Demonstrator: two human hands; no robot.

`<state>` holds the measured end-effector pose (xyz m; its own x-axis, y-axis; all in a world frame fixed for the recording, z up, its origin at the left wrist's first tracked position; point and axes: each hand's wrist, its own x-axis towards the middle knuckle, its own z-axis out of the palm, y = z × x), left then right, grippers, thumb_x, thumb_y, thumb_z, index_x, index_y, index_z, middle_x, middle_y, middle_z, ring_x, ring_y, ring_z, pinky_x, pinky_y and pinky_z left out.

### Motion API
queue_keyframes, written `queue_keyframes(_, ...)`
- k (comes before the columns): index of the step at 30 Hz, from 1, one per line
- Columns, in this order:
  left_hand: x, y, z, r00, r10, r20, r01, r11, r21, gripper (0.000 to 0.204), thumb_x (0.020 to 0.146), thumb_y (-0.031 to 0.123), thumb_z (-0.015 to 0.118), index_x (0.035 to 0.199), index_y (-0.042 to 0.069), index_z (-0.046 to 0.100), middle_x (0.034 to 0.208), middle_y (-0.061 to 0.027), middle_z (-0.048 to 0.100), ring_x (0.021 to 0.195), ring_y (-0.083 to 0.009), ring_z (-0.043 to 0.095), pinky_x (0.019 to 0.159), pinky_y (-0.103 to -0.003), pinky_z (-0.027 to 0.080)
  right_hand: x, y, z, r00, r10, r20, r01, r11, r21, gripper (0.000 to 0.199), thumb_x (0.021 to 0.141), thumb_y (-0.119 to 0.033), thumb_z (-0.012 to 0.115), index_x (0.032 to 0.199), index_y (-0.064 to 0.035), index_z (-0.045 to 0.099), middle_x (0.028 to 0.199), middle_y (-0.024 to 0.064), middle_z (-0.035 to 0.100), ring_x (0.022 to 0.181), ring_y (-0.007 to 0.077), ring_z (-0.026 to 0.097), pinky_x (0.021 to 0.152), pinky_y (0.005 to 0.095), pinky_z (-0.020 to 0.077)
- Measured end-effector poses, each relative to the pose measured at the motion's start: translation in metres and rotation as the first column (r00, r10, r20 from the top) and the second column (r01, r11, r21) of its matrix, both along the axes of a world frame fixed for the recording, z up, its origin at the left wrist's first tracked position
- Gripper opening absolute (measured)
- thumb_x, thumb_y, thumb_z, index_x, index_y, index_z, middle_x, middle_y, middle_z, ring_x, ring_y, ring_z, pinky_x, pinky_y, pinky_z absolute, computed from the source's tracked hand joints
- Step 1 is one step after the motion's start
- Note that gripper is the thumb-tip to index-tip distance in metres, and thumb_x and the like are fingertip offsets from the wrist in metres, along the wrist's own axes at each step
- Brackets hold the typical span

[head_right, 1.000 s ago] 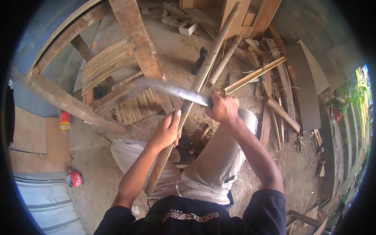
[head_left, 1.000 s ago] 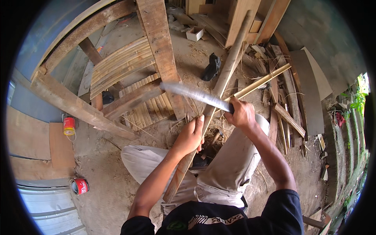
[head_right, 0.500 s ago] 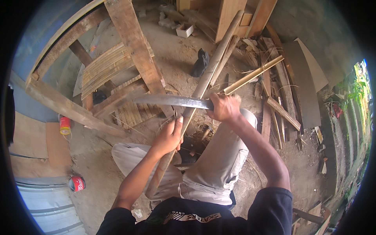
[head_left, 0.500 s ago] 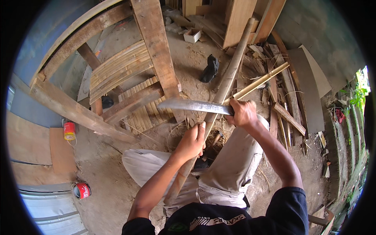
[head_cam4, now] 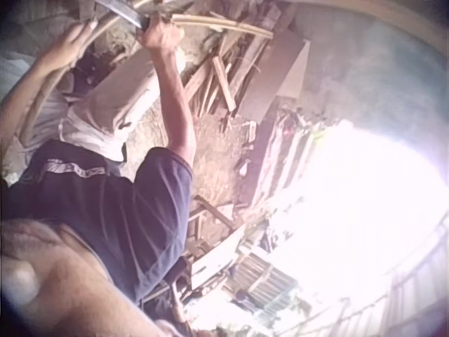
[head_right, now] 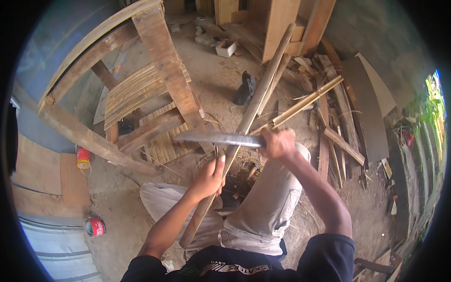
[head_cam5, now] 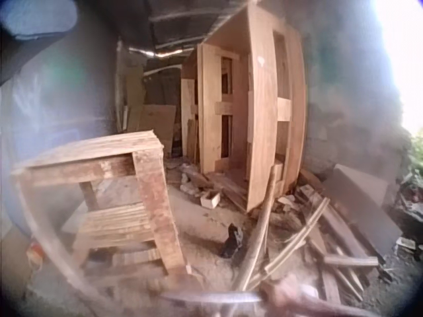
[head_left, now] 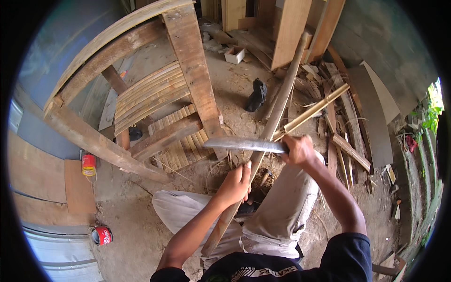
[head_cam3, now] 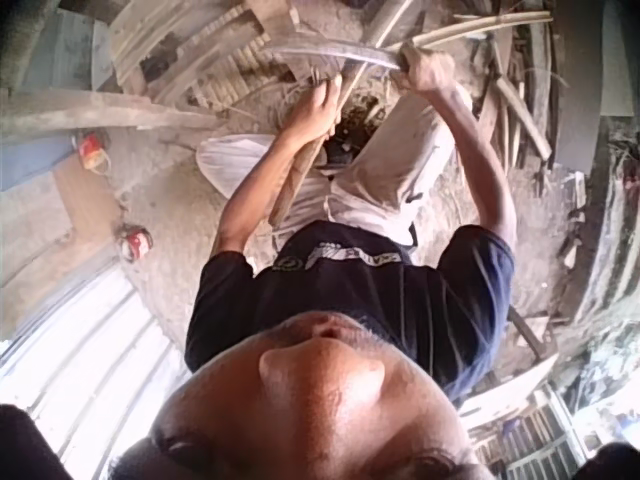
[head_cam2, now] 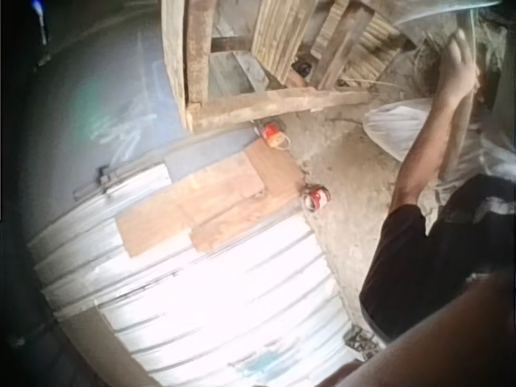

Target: The person sits on the floor and uses a knife to split and shape a long bamboo stick. They repeatedly shave the surface, taper one end, and refine the edges, producing thin shavings that accumulate on the floor.

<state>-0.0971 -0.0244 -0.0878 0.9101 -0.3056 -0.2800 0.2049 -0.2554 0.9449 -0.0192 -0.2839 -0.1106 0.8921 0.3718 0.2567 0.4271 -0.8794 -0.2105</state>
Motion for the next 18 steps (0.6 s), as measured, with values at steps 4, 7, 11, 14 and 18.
queue_keyframes(4, 0.008, -0.005, 0.0, 0.999, 0.049, -0.01, -0.049, 0.999, 0.001, 0.046, 0.105, 0.039, 0.031, 0.101, -0.002, 0.052, 0.053, -0.0081, 0.052, 0.036, -0.0175, 0.052, 0.037, -0.032, 0.044, -0.01, 0.01, -0.007, 0.978, -0.048, -0.204, 0.074, 0.99, 0.12, 0.024, 0.075, -0.024, 0.066, 0.095, -0.011, 0.062, 0.063, 0.0097, 0.065, 0.054, 0.0279, 0.065, 0.05, 0.0438, 0.0524)
queue_keyframes(7, 0.005, -0.004, 0.0, 0.999, 0.032, 0.003, -0.032, 0.999, -0.017, 0.045, 0.105, 0.038, 0.031, 0.1, -0.002, 0.052, 0.054, -0.0081, 0.052, 0.036, -0.0175, 0.052, 0.037, -0.032, 0.044, -0.009, 0.018, -0.003, 0.998, -0.039, 0.056, 0.037, 0.998, 0.047, 0.015, 0.072, -0.022, 0.062, 0.081, -0.0099, 0.058, 0.055, 0.0079, 0.058, 0.045, 0.0245, 0.059, 0.043, 0.0425, 0.0468)
queue_keyframes(11, 0.004, -0.006, -0.005, 0.996, 0.081, -0.046, -0.082, 0.996, -0.026, 0.044, 0.105, 0.036, 0.031, 0.098, -0.002, 0.052, 0.054, -0.008, 0.053, 0.036, -0.0175, 0.052, 0.037, -0.032, 0.044, -0.009, 0.025, 0.006, 0.975, -0.088, -0.202, 0.075, 0.994, -0.074, 0.024, 0.078, -0.031, 0.067, 0.092, -0.0118, 0.062, 0.064, 0.0071, 0.065, 0.054, 0.0246, 0.064, 0.049, 0.0428, 0.0522)
queue_keyframes(14, 0.004, -0.005, -0.008, 0.999, 0.04, -0.026, -0.042, 0.997, -0.058, 0.043, 0.105, 0.036, 0.033, 0.097, -0.002, 0.052, 0.053, -0.0074, 0.052, 0.036, -0.0173, 0.052, 0.036, -0.032, 0.044, -0.002, 0.025, 0.014, 0.977, -0.123, -0.174, 0.104, 0.988, -0.116, 0.021, 0.08, -0.028, 0.066, 0.091, -0.0109, 0.063, 0.063, 0.0093, 0.064, 0.054, 0.026, 0.064, 0.052, 0.0467, 0.054)
queue_keyframes(18, -0.003, -0.002, -0.007, 0.994, 0.028, -0.107, -0.017, 0.995, 0.096, 0.047, 0.105, 0.04, 0.031, 0.099, -0.001, 0.052, 0.053, -0.0075, 0.052, 0.037, -0.0173, 0.053, 0.037, -0.032, 0.045, 0.001, 0.016, 0.02, 0.976, -0.215, -0.029, 0.216, 0.976, 0.036, 0.024, 0.079, -0.032, 0.066, 0.09, -0.0112, 0.062, 0.061, 0.0087, 0.062, 0.052, 0.0262, 0.063, 0.048, 0.0453, 0.051)
